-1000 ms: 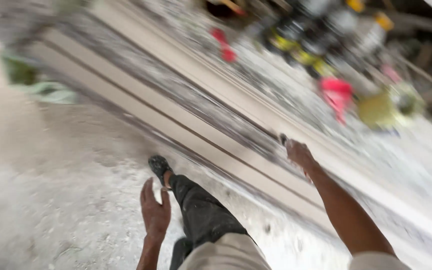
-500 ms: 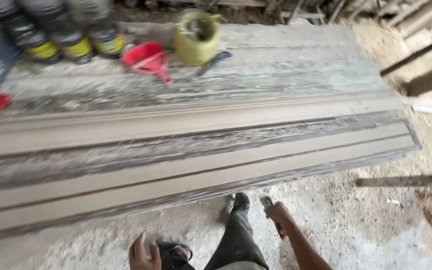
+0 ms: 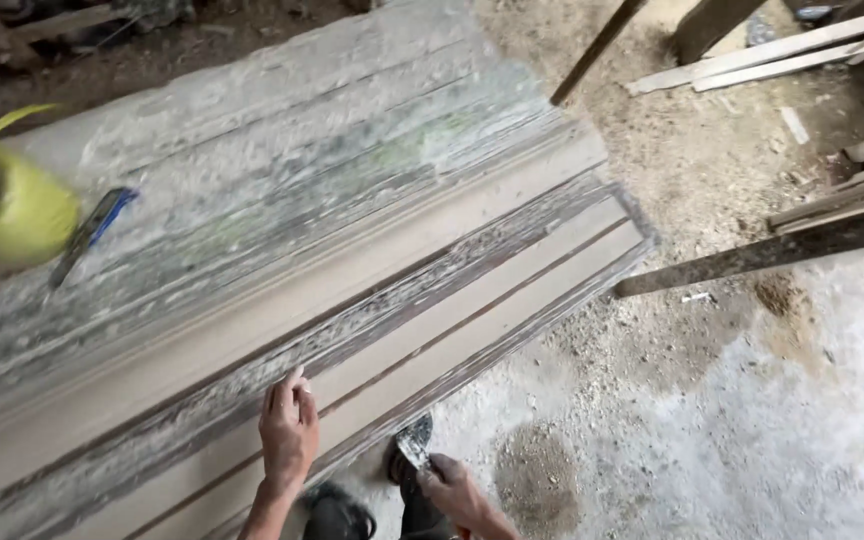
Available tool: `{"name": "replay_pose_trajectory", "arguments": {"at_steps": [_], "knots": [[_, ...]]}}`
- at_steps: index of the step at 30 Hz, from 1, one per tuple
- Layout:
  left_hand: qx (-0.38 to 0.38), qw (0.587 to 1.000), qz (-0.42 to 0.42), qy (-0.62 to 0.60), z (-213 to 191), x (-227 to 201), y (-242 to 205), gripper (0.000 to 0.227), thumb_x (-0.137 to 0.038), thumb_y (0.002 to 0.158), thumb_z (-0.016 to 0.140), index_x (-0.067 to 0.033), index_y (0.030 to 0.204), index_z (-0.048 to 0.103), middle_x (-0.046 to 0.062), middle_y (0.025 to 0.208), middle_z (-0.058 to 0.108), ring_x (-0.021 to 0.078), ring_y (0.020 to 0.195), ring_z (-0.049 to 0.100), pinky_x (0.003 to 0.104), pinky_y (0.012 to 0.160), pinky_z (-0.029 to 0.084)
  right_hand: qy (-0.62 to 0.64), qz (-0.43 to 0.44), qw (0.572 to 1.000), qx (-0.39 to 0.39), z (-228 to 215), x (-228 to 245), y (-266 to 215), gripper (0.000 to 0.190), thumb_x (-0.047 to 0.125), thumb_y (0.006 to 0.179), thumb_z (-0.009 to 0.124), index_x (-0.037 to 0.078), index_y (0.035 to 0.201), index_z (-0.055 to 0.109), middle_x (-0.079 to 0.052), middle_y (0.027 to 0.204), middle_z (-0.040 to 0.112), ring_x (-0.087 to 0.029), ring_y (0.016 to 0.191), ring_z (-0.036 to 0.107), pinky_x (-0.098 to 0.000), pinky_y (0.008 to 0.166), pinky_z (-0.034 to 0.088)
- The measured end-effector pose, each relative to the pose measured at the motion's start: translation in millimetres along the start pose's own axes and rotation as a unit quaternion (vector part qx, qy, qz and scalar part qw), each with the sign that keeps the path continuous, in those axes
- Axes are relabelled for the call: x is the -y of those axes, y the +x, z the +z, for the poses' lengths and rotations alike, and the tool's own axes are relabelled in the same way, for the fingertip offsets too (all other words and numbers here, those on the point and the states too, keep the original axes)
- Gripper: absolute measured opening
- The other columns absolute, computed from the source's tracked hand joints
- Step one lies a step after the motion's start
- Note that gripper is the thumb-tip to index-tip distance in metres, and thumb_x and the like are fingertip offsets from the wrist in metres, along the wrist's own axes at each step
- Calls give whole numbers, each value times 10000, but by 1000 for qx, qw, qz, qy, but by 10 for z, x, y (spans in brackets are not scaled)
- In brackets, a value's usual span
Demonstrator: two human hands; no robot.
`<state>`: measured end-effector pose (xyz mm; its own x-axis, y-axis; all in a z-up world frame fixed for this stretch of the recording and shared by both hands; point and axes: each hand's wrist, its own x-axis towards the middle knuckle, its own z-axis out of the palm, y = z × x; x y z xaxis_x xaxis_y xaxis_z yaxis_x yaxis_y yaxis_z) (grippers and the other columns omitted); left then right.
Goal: Sand a decorative molding piece and brush away the resulting dust using a hand brush.
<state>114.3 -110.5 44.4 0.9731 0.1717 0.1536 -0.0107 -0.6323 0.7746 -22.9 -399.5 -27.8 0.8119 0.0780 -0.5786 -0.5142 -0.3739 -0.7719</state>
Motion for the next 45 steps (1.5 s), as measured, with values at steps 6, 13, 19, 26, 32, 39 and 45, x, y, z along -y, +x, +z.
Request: {"name": "replay_pose_trajectory", "arguments": {"at_steps": [6,13,19,26,32,39,45], "knots": [[78,990,-110,-39,610,-125,463,313,-325,1006,643,-35,918,723,137,739,676,239,661,646,417,604,516,111,192,975,30,-1111,77,108,357,364,1060,440,138,1193,683,-42,826,708,-165,603,565,-346,539,533],[35,999,-4,-14,1158,-91,1079,281,-303,1045,616,-34,1079,687,162,1020,706,295,941,655,434,853,520,-136,84,975,-154,-1685,1028,205,470,475,1084,403,105,1261,634,-84,836,746,-122,636,599,-310,577,506],[-21,998,14,52,1625,-318,1977,434,-321,1015,572,-27,1331,614,221,1351,606,389,1270,552,575,1106,363,-332,-15,936,-113,-2164,1625,1547,420,317,1102,400,169,1469,539,-158,866,667,-190,567,492,-329,473,484],[-121,973,-57,188,2065,-187,2088,434,-339,1105,486,-25,1392,575,205,1490,571,388,1450,464,544,1241,295,-646,-207,732,59,-2294,2513,3152,609,72,1013,454,134,1597,294,-224,1381,507,-318,1027,624,-411,687,621],[-161,954,-65,243,2001,-358,2150,393,-309,1067,513,-35,1329,615,146,1424,633,331,1398,524,551,1210,311,-751,-184,625,108,-2971,2374,3497,553,39,1094,383,124,1627,267,-184,1144,608,-168,688,622,-281,426,527],[-171,949,-81,250,2022,-340,2163,403,-314,1052,536,-52,1345,622,134,1397,639,343,1392,530,580,1204,322,-684,-346,640,50,-2595,2656,3173,525,91,1009,415,117,1533,394,-197,1264,567,-143,652,611,-264,421,524],[-187,958,-77,201,2055,-374,2066,406,-279,1086,513,-32,1401,580,162,1465,613,364,1438,504,578,1191,327,-796,-517,126,-290,-3106,2102,3400,404,43,1148,489,-35,1543,451,-208,1166,639,-112,689,546,-221,494,489]]}}
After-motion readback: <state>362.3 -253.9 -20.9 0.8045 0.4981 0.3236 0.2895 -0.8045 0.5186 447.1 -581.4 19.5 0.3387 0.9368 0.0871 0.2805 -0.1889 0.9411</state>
